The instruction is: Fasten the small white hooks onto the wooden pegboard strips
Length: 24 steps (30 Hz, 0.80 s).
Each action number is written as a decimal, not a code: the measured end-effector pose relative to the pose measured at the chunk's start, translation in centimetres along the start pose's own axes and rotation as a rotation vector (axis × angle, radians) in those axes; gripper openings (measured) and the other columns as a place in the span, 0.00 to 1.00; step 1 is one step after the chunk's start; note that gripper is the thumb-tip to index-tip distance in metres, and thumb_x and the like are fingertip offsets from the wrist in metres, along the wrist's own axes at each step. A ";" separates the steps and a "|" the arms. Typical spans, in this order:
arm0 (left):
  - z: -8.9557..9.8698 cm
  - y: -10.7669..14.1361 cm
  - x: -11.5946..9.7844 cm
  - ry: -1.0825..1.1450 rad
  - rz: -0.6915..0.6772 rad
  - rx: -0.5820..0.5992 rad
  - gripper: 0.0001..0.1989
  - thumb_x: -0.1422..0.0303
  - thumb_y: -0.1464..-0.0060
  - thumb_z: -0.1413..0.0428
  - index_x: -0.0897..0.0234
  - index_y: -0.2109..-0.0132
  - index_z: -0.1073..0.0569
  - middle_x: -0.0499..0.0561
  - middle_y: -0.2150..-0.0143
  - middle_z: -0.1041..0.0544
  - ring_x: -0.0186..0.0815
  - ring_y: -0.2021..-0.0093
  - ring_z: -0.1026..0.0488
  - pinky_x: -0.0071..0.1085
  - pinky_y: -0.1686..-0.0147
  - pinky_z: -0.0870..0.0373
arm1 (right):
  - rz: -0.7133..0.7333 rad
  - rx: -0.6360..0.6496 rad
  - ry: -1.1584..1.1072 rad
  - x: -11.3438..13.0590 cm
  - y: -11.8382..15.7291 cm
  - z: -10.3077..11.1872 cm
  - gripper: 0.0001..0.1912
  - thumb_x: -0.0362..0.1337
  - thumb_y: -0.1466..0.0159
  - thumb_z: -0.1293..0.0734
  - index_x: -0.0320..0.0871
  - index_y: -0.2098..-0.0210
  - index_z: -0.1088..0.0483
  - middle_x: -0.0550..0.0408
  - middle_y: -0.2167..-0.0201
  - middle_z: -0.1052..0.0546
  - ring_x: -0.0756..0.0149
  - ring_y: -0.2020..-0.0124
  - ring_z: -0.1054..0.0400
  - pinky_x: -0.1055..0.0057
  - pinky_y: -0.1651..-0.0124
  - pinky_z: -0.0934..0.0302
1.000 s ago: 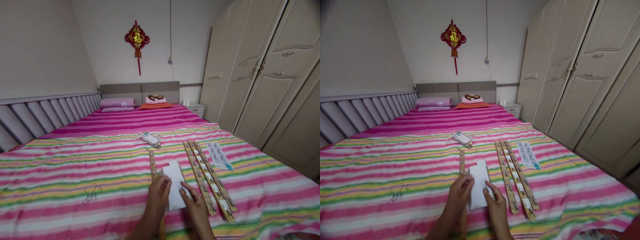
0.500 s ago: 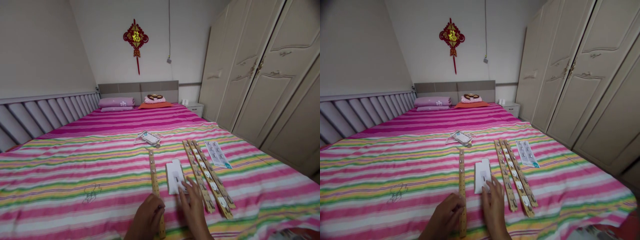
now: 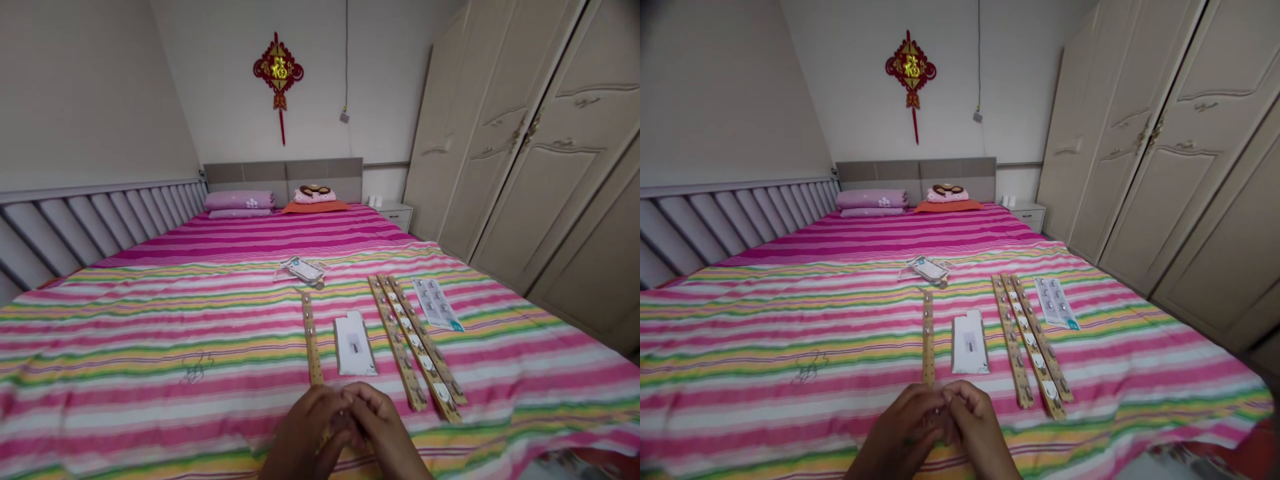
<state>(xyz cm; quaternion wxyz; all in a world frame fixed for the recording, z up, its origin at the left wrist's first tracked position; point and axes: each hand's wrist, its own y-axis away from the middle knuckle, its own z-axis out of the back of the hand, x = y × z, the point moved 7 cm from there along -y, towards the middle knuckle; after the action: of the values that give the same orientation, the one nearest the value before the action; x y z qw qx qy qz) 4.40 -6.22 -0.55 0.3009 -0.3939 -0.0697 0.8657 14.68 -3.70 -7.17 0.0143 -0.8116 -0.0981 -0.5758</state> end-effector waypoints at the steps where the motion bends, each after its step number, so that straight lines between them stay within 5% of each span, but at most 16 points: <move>1: 0.8 0.2 0.2 0.043 0.033 -0.106 0.13 0.70 0.48 0.48 0.59 0.54 0.30 0.54 0.56 0.27 0.37 0.56 0.31 0.31 0.57 0.32 | 0.009 -0.023 -0.011 0.3 0.2 0.0 0.17 0.49 0.45 0.32 0.39 0.74 0.31 0.64 0.89 0.34 0.78 0.88 0.45 0.80 0.82 0.56; 4: 2.7 1.3 1.8 0.176 0.196 -0.432 0.10 0.66 0.48 0.47 0.60 0.58 0.28 0.54 0.58 0.27 0.37 0.60 0.29 0.31 0.61 0.31 | 0.031 -0.107 -0.027 0.8 0.7 0.2 0.16 0.48 0.44 0.33 0.40 0.74 0.32 0.62 0.89 0.32 0.77 0.87 0.43 0.80 0.82 0.53; 6: 2.5 1.9 3.6 0.323 0.361 -0.505 0.11 0.63 0.49 0.45 0.62 0.60 0.27 0.53 0.64 0.26 0.36 0.66 0.29 0.30 0.66 0.32 | 0.031 -0.131 -0.048 0.7 0.9 0.1 0.16 0.48 0.44 0.33 0.40 0.75 0.33 0.62 0.89 0.32 0.76 0.88 0.42 0.80 0.83 0.53; 9: 0.2 1.8 5.4 0.630 0.541 -0.354 0.15 0.59 0.53 0.43 0.65 0.63 0.26 0.51 0.70 0.25 0.36 0.69 0.29 0.29 0.68 0.32 | 0.008 -0.084 -0.082 0.1 0.9 -0.7 0.18 0.50 0.46 0.33 0.40 0.75 0.33 0.62 0.90 0.32 0.74 0.88 0.40 0.80 0.84 0.52; 12: -1.0 1.5 5.7 0.801 0.577 -0.260 0.14 0.58 0.55 0.41 0.66 0.69 0.27 0.49 0.74 0.26 0.34 0.72 0.29 0.27 0.70 0.33 | -0.042 -0.023 -0.097 -0.5 0.9 -1.4 0.19 0.52 0.47 0.32 0.41 0.75 0.34 0.63 0.91 0.33 0.74 0.90 0.40 0.80 0.85 0.52; 19: -1.6 1.2 5.1 0.896 0.550 -0.205 0.13 0.58 0.54 0.41 0.66 0.70 0.27 0.47 0.77 0.29 0.31 0.76 0.33 0.26 0.74 0.37 | 0.085 -0.046 0.029 1.8 1.4 -1.3 0.15 0.46 0.52 0.27 0.39 0.78 0.29 0.60 0.85 0.30 0.74 0.82 0.38 0.78 0.78 0.44; 24: -2.1 1.3 5.4 0.967 0.628 -0.278 0.15 0.57 0.55 0.41 0.67 0.71 0.28 0.46 0.78 0.30 0.28 0.77 0.35 0.24 0.76 0.40 | 0.015 -0.052 -0.022 1.0 1.4 -1.4 0.16 0.47 0.52 0.27 0.40 0.76 0.31 0.63 0.88 0.33 0.79 0.88 0.46 0.81 0.84 0.53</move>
<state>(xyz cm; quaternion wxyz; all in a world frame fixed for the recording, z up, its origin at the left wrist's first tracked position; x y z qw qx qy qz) 2.55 -4.35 -5.86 -0.0267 -0.7810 0.0825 0.6185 13.97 -5.10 -5.60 -0.0036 -0.8187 -0.0772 -0.5691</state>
